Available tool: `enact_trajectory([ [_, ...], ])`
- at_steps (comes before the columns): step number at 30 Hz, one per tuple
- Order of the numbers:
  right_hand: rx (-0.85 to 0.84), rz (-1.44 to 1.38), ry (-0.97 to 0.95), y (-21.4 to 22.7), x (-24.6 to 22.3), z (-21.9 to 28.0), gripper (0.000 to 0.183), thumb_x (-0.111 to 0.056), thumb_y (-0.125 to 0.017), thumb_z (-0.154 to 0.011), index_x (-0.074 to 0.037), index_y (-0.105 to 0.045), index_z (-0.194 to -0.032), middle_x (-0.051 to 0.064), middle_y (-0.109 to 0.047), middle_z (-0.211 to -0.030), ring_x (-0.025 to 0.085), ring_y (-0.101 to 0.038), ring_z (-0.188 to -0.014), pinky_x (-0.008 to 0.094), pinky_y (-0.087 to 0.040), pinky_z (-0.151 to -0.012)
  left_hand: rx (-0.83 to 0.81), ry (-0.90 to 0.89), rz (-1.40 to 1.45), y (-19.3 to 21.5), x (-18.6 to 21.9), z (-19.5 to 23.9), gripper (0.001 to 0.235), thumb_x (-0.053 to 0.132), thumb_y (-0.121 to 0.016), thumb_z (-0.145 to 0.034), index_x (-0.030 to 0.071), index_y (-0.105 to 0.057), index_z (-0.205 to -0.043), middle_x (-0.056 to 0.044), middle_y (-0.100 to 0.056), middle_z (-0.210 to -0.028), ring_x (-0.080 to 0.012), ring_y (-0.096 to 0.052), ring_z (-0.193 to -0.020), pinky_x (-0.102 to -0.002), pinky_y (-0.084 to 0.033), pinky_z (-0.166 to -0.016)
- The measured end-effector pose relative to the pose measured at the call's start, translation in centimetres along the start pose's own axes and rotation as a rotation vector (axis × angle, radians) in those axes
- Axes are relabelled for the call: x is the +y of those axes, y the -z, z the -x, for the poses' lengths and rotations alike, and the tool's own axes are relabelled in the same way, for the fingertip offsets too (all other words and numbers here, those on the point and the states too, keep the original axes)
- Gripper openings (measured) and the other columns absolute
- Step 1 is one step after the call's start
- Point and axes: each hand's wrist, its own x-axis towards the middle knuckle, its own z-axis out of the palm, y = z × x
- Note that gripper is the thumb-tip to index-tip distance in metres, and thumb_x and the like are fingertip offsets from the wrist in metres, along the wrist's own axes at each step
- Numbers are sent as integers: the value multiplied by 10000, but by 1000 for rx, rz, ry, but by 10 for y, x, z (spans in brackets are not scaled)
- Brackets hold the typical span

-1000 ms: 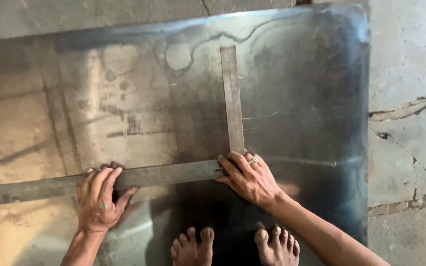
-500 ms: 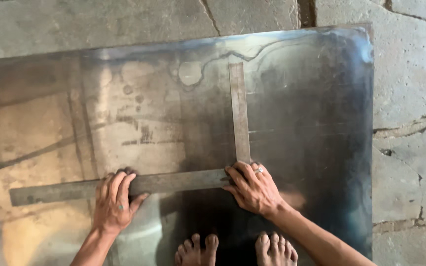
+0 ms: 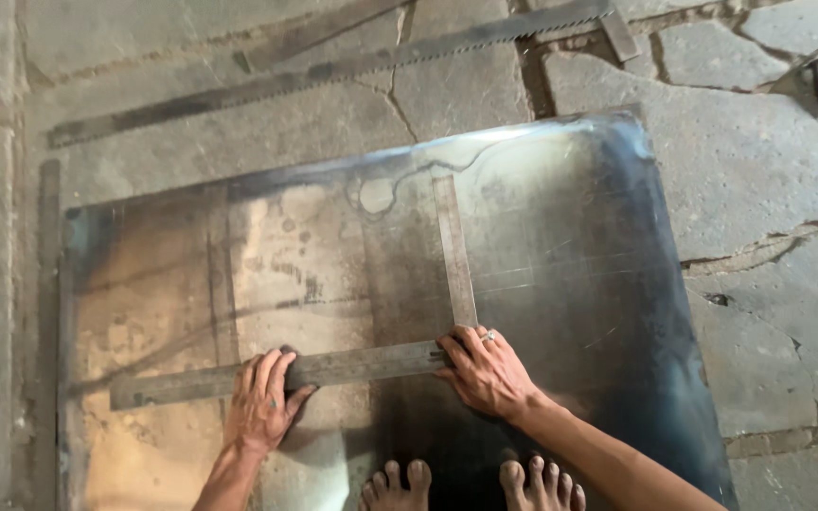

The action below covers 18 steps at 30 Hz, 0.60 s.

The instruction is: The person marks a metal sheet by hand using a square and a piece of chalk. They position the square against the edge of the sheet, draw multiple lines, and move the square to different sections of the metal surface.

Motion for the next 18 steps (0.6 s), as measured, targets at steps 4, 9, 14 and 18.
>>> enact_trajectory([
  [4,183,-105,-107,7,2,15,625,-202,-692,-889,137,-516,-1385,216,-567,-1220,394,-599,-999,460,-529,-838,-155,9,-51,13,7,-25,922,672,-643,-738,41,-516,-1399,-181,-508,-1418,-414,-448,-1327,-576,-324,-1153],
  [9,180,-230,-611,32,13,19,291,-72,-553,-1009,-24,-607,-1291,235,-655,-928,340,-662,-716,433,-541,-654,-123,-335,195,0,103,-137,816,586,-654,-961,113,-381,-1567,-62,-356,-1666,-262,-340,-1540,-496,-269,-1271],
  [14,-13,-136,-702,52,7,-17,380,-116,-542,-994,-41,-514,-1366,241,-671,-652,425,-677,-634,503,-531,-604,-820,-84,27,36,203,-210,1220,339,-915,-736,2,-149,-1623,-59,18,-1719,-358,-129,-1549,-589,-273,-1182],
  [18,-202,-40,-655,40,26,-57,580,-56,-583,-883,-41,-472,-1451,255,-683,-717,457,-676,-664,546,-531,-633,-731,-92,11,38,209,-220,1065,212,-896,-746,-22,-255,-1563,-82,-2,-1737,-419,-152,-1525,-641,-383,-1070],
])
